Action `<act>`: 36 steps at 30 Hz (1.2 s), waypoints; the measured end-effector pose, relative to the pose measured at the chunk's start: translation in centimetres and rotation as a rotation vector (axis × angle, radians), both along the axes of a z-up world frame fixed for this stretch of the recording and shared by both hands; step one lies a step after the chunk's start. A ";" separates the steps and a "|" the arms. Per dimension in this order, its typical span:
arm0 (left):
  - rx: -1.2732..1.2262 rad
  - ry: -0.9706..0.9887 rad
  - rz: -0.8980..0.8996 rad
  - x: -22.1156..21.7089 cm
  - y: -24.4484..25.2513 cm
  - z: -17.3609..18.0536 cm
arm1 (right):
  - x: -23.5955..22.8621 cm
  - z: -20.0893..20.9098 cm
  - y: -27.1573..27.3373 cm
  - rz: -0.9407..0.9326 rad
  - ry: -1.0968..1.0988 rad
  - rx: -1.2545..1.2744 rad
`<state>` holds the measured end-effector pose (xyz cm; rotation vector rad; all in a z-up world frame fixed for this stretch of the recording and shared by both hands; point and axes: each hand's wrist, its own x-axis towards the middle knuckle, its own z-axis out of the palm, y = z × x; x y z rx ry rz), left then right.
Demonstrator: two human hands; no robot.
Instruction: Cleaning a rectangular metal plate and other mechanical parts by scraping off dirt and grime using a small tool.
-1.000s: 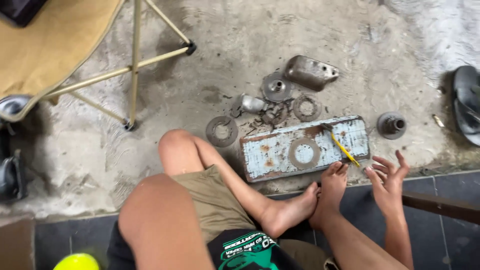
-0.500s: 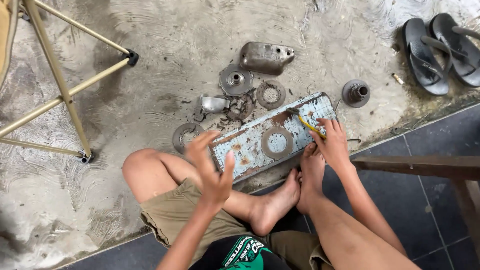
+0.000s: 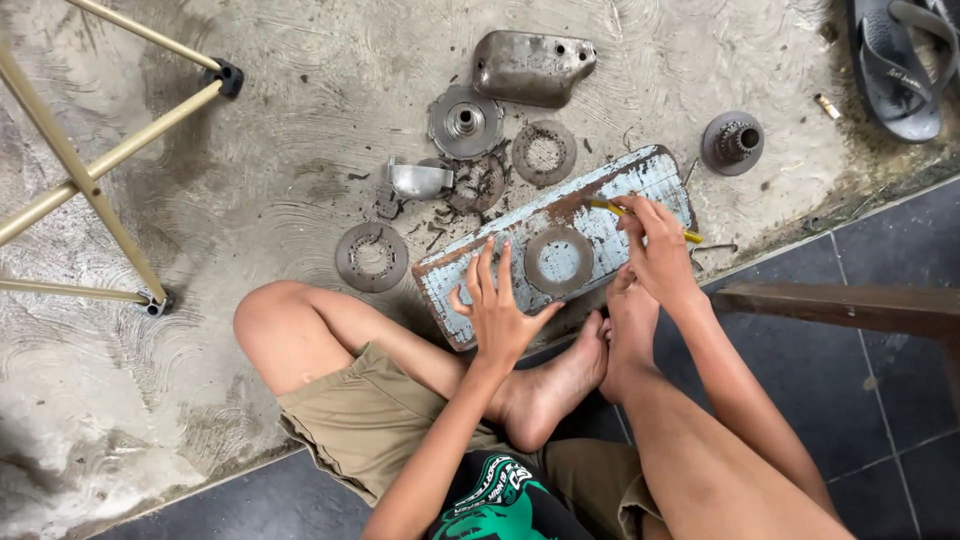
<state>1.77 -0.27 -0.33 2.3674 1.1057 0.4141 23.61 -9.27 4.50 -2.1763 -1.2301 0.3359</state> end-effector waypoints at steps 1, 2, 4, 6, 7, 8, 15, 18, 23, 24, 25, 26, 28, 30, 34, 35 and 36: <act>-0.005 0.004 -0.005 0.3 0.0 -0.4 | 0.1 -0.5 -0.3 -0.005 0.004 -0.005; 0.009 0.034 -0.022 0.7 -0.1 -0.8 | 0.2 -1.0 -0.5 -0.049 -0.025 -0.025; 0.020 0.064 -0.040 1.5 -0.1 -1.5 | 0.5 -1.9 -1.1 -0.094 -0.054 -0.049; -0.051 0.074 -0.082 2.0 0.0 -2.1 | 0.9 -2.7 -1.6 -0.131 -0.108 -0.019; -0.051 0.074 -0.080 2.0 0.0 -2.2 | 0.7 -2.2 -1.4 -0.129 -0.108 -0.019; -0.034 0.085 -0.092 2.1 0.1 -2.3 | 0.5 -1.7 -1.1 -0.121 -0.127 -0.022; -0.052 0.071 -0.076 2.2 0.4 -1.6 | -0.4 -1.5 -0.1 -0.062 -0.207 -0.039; -0.070 0.064 -0.023 2.0 0.3 -1.6 | -1.0 -0.9 0.9 -0.048 -0.224 -0.003; -0.030 -0.007 -0.079 -0.6 -0.6 -2.5 | -1.1 -0.3 2.5 0.020 -0.152 -0.125; 0.005 -0.008 -0.127 -1.3 -0.8 -2.7 | -1.3 0.3 3.1 0.054 -0.136 -0.114; 0.004 -0.006 -0.129 -2.2 -1.2 -3.8 | -1.5 0.5 3.5 0.053 -0.134 -0.115; 0.079 -0.011 -0.229 -3.1 -1.7 -4.9 | -1.8 0.6 3.8 0.105 -0.103 -0.126; 0.153 -0.016 -0.331 -4.3 -2.4 -6.3 | -2.4 -0.1 4.2 0.156 -0.070 -0.138; 0.305 -0.017 -0.477 -5.1 -3.0 -6.8 | -3.4 -2.0 4.4 0.216 -0.235 -0.136; 0.323 -0.001 -0.561 -4.2 -3.9 -7.3 | -5.0 -1.8 4.8 0.328 -0.235 -0.113; 0.331 0.023 -0.568 -4.2 -4.0 -7.8 | -4.9 -2.8 4.7 0.355 -0.256 -0.106; 0.340 0.047 -0.574 -4.0 -4.1 -8.4 | -4.8 -3.9 4.5 0.383 -0.277 -0.097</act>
